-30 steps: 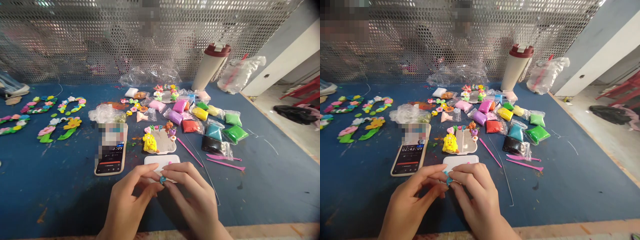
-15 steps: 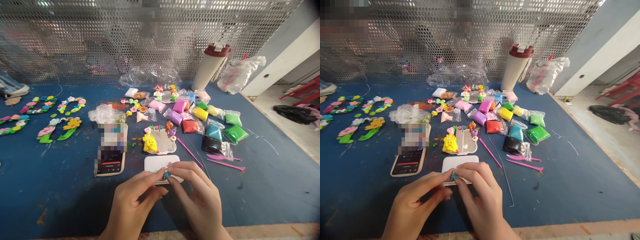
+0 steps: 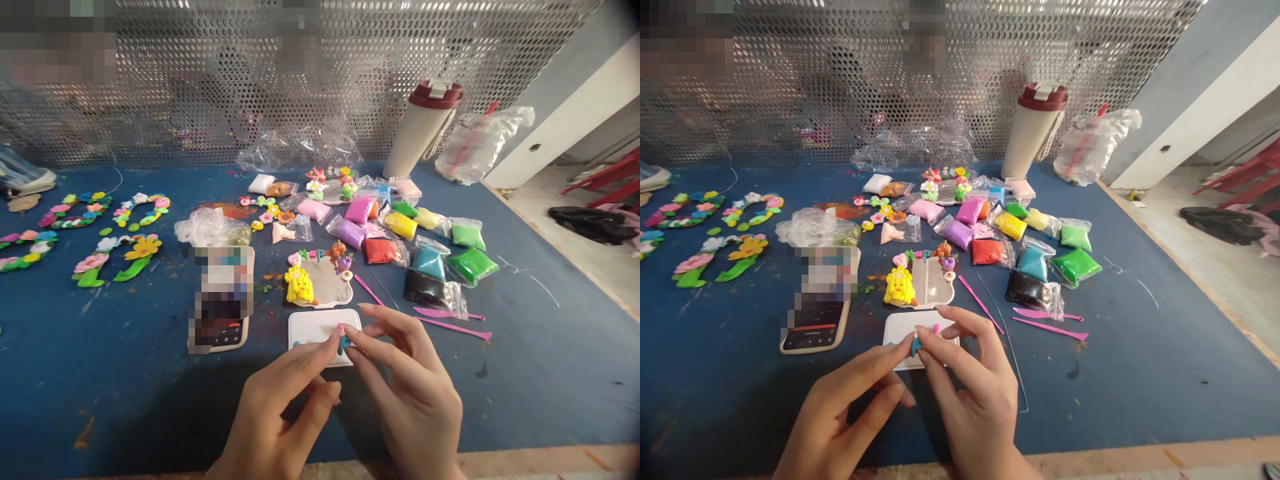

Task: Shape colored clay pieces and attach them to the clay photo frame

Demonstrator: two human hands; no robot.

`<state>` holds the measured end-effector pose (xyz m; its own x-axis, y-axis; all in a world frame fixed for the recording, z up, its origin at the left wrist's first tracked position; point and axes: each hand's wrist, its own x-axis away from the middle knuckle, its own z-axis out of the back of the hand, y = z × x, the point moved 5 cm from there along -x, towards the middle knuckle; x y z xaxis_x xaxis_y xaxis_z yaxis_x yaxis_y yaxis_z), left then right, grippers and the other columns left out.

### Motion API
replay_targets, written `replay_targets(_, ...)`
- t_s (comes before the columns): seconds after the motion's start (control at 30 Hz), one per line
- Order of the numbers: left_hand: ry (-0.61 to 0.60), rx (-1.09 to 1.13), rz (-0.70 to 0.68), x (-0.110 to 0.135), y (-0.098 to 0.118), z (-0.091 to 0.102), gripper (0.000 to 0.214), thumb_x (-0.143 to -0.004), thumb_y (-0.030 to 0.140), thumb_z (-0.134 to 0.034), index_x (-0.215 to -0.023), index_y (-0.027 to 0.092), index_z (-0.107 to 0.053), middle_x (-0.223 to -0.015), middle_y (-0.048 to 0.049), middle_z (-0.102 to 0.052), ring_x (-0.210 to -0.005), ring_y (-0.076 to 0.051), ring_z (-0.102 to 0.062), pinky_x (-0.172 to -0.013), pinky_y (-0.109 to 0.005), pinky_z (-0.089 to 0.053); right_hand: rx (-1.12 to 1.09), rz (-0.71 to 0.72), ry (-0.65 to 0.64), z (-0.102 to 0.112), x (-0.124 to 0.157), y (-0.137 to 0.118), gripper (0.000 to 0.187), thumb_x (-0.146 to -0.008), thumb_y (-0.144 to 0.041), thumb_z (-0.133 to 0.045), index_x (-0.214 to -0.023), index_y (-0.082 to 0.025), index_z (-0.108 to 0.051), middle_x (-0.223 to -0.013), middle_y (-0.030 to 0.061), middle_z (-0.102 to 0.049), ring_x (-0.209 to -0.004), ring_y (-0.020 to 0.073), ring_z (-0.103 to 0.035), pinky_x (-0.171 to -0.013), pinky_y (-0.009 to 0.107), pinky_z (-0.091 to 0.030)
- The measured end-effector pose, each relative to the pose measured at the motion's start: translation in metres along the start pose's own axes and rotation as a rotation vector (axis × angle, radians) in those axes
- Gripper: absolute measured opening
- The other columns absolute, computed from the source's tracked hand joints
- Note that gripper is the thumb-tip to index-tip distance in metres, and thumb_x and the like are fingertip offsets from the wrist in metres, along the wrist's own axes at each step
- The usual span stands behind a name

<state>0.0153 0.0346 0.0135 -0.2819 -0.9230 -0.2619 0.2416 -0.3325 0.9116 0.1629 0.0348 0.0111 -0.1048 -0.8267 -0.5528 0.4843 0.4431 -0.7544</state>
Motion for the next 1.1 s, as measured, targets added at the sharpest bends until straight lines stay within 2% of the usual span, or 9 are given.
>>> replay_targets(0.23, -0.025, 0.057, 0.038, 0.002, -0.001, -0.001, 0.052, -0.087, 0.009, -0.056, -0.132, 0.036, -0.053, -0.120, 0.0007, -0.068, -0.072, -0.006, -0.069, -0.080, -0.017, -0.055, -0.003, 0.006, -0.004, 0.000, -0.001, 0.000, 0.031, -0.083, -0.003, -0.061, -0.102, -0.024, -0.072, -0.112, 0.0061, -0.060, -0.085, 0.0134, -0.061, -0.070, 0.027, -0.056)
replay_targets(0.43, -0.007, 0.007, 0.014, 0.002, -0.002, -0.001, 0.045, -0.087, 0.010, -0.057, -0.128, 0.030, -0.057, -0.111, -0.0016, -0.071, -0.070, -0.008, -0.069, -0.074, -0.018, -0.056, 0.007, -0.001, -0.010, -0.001, -0.001, 0.001, 0.029, -0.083, -0.003, -0.062, -0.100, -0.024, -0.071, -0.112, 0.0060, -0.060, -0.084, 0.0130, -0.061, -0.070, 0.027, -0.056)
replay_targets(0.5, 0.018, -0.061, -0.028, 0.002, -0.001, -0.001, 0.043, -0.087, 0.011, -0.060, -0.126, 0.028, -0.058, -0.106, -0.0009, -0.071, -0.071, -0.008, -0.068, -0.070, -0.016, -0.056, 0.016, -0.004, -0.011, -0.001, 0.000, 0.001, 0.025, -0.083, -0.005, -0.062, -0.097, -0.024, -0.071, -0.111, 0.0057, -0.061, -0.085, 0.0136, -0.062, -0.070, 0.027, -0.056)
replay_targets(0.6, 0.121, -0.238, -0.106, 0.002, 0.001, 0.003, 0.037, -0.087, 0.013, -0.062, -0.121, 0.024, -0.058, -0.098, -0.0012, -0.070, -0.069, -0.009, -0.066, -0.064, -0.015, -0.055, 0.022, -0.023, -0.020, -0.002, 0.001, 0.001, 0.021, -0.083, -0.007, -0.063, -0.093, -0.024, -0.071, -0.107, 0.0051, -0.062, -0.089, 0.0158, -0.063, -0.070, 0.028, -0.056)
replay_targets(0.67, 0.186, -0.381, -0.151, 0.003, 0.004, 0.006, 0.032, -0.087, 0.014, -0.063, -0.118, 0.021, -0.059, -0.092, -0.0015, -0.069, -0.069, -0.010, -0.065, -0.066, -0.017, -0.054, 0.012, -0.023, -0.028, -0.004, 0.002, 0.001, 0.020, -0.083, -0.008, -0.063, -0.092, -0.024, -0.070, -0.105, 0.0049, -0.062, -0.091, 0.0163, -0.063, -0.071, 0.028, -0.056)
replay_targets(0.77, 0.212, -0.535, -0.205, 0.004, 0.007, 0.006, 0.027, -0.087, 0.011, -0.062, -0.112, 0.018, -0.062, -0.091, -0.0025, -0.070, -0.076, -0.012, -0.067, -0.074, -0.018, -0.053, -0.002, 0.002, -0.047, -0.006, 0.002, -0.002, 0.021, -0.082, -0.006, -0.063, -0.092, -0.024, -0.070, -0.103, 0.0046, -0.062, -0.090, 0.0154, -0.064, -0.072, 0.027, -0.056)
replay_targets(0.9, 0.213, -0.605, -0.260, 0.005, 0.009, 0.005, 0.022, -0.088, 0.006, -0.058, -0.106, 0.017, -0.064, -0.089, -0.0022, -0.072, -0.080, -0.011, -0.069, -0.076, -0.016, -0.051, -0.004, 0.025, -0.077, -0.008, 0.001, -0.005, 0.020, -0.082, -0.006, -0.063, -0.090, -0.022, -0.070, -0.102, 0.0046, -0.062, -0.089, 0.0146, -0.064, -0.073, 0.025, -0.055)
replay_targets(1.1, 0.246, -0.638, -0.264, 0.006, 0.011, 0.007, 0.018, -0.089, 0.009, -0.058, -0.102, 0.018, -0.065, -0.085, -0.0014, -0.072, -0.075, -0.012, -0.069, -0.072, -0.018, -0.052, 0.010, 0.000, -0.049, -0.005, 0.002, -0.002, 0.022, -0.083, -0.011, -0.065, -0.101, -0.022, -0.068, -0.102, 0.0066, -0.063, -0.094, 0.0186, -0.064, -0.077, 0.031, -0.056)
